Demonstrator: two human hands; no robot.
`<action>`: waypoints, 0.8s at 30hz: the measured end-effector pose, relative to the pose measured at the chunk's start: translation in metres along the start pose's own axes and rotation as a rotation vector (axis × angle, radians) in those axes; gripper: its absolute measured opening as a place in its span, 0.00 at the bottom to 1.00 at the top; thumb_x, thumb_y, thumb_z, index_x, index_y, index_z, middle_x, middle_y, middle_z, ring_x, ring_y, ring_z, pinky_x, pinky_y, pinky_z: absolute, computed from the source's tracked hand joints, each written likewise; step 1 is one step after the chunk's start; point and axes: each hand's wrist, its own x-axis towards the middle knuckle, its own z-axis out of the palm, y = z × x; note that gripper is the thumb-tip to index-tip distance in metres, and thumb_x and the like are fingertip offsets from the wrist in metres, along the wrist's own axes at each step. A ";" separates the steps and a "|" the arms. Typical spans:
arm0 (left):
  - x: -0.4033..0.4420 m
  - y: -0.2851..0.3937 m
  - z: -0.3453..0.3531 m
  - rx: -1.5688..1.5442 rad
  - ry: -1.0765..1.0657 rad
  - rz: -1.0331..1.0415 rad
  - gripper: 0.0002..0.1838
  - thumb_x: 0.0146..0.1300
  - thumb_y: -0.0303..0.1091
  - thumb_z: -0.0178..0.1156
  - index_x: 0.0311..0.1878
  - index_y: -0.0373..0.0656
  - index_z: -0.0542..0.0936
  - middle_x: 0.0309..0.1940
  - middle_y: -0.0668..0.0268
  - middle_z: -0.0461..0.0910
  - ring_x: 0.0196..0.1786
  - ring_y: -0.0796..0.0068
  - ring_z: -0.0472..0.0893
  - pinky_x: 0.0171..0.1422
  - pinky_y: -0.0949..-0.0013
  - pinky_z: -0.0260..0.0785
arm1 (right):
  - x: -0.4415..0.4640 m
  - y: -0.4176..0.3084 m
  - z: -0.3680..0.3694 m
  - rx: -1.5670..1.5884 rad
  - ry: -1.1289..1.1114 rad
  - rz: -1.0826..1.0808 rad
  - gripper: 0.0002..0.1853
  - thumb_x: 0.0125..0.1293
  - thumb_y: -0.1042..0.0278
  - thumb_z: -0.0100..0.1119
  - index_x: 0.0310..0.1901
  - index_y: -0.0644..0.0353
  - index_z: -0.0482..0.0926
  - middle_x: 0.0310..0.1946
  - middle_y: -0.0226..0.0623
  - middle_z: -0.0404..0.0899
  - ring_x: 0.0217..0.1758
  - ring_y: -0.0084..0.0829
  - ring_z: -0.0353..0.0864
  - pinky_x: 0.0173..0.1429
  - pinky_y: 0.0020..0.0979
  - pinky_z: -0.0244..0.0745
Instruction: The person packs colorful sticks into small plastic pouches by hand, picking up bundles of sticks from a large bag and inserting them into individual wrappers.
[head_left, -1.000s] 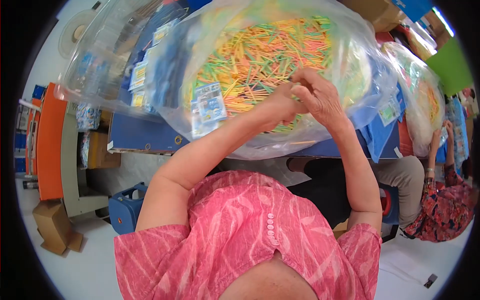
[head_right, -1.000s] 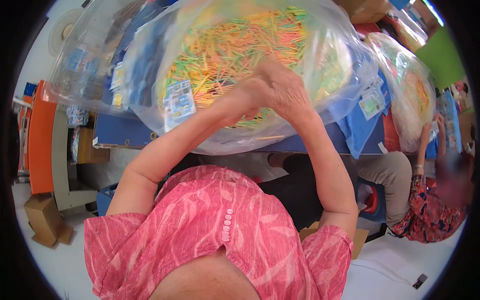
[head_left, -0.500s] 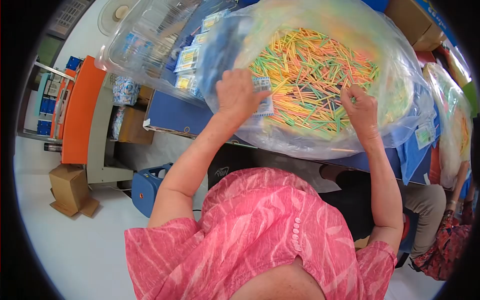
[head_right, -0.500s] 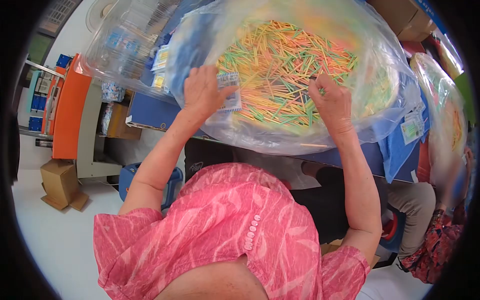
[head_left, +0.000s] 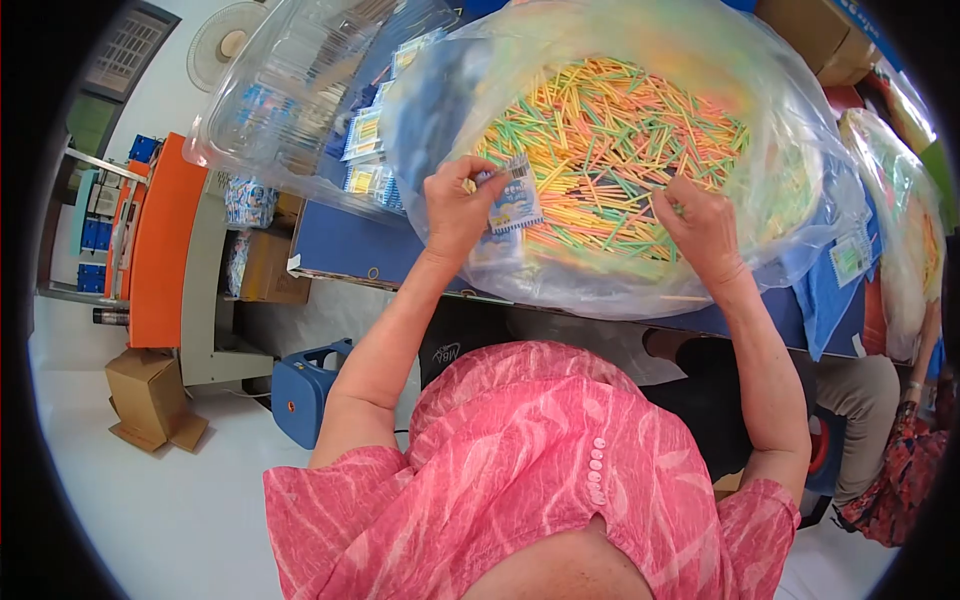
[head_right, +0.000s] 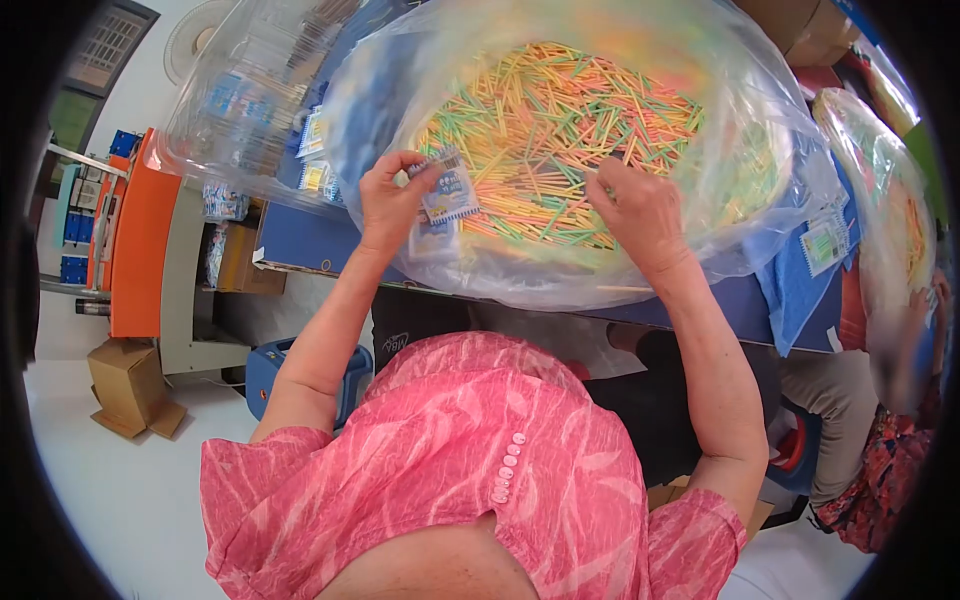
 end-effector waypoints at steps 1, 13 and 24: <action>0.004 0.008 -0.002 -0.270 -0.047 -0.118 0.10 0.53 0.31 0.71 0.36 0.38 0.81 0.30 0.70 0.80 0.35 0.76 0.78 0.43 0.70 0.68 | 0.002 -0.003 0.000 0.193 -0.079 0.086 0.12 0.57 0.69 0.66 0.23 0.60 0.72 0.16 0.36 0.70 0.19 0.32 0.72 0.25 0.32 0.64; 0.021 0.112 0.029 -1.313 -0.649 -0.500 0.09 0.61 0.29 0.65 0.44 0.40 0.80 0.35 0.70 0.82 0.35 0.83 0.79 0.42 0.75 0.72 | 0.013 -0.018 -0.029 0.845 -0.376 0.384 0.14 0.58 0.68 0.65 0.21 0.62 0.72 0.18 0.23 0.66 0.26 0.14 0.64 0.29 0.24 0.61; 0.014 0.117 0.055 -1.255 -0.510 -0.437 0.10 0.67 0.33 0.60 0.45 0.37 0.82 0.37 0.69 0.83 0.37 0.83 0.80 0.44 0.75 0.74 | 0.008 -0.008 -0.033 0.725 -0.167 0.394 0.14 0.60 0.71 0.64 0.21 0.61 0.70 0.18 0.19 0.63 0.25 0.12 0.59 0.26 0.23 0.56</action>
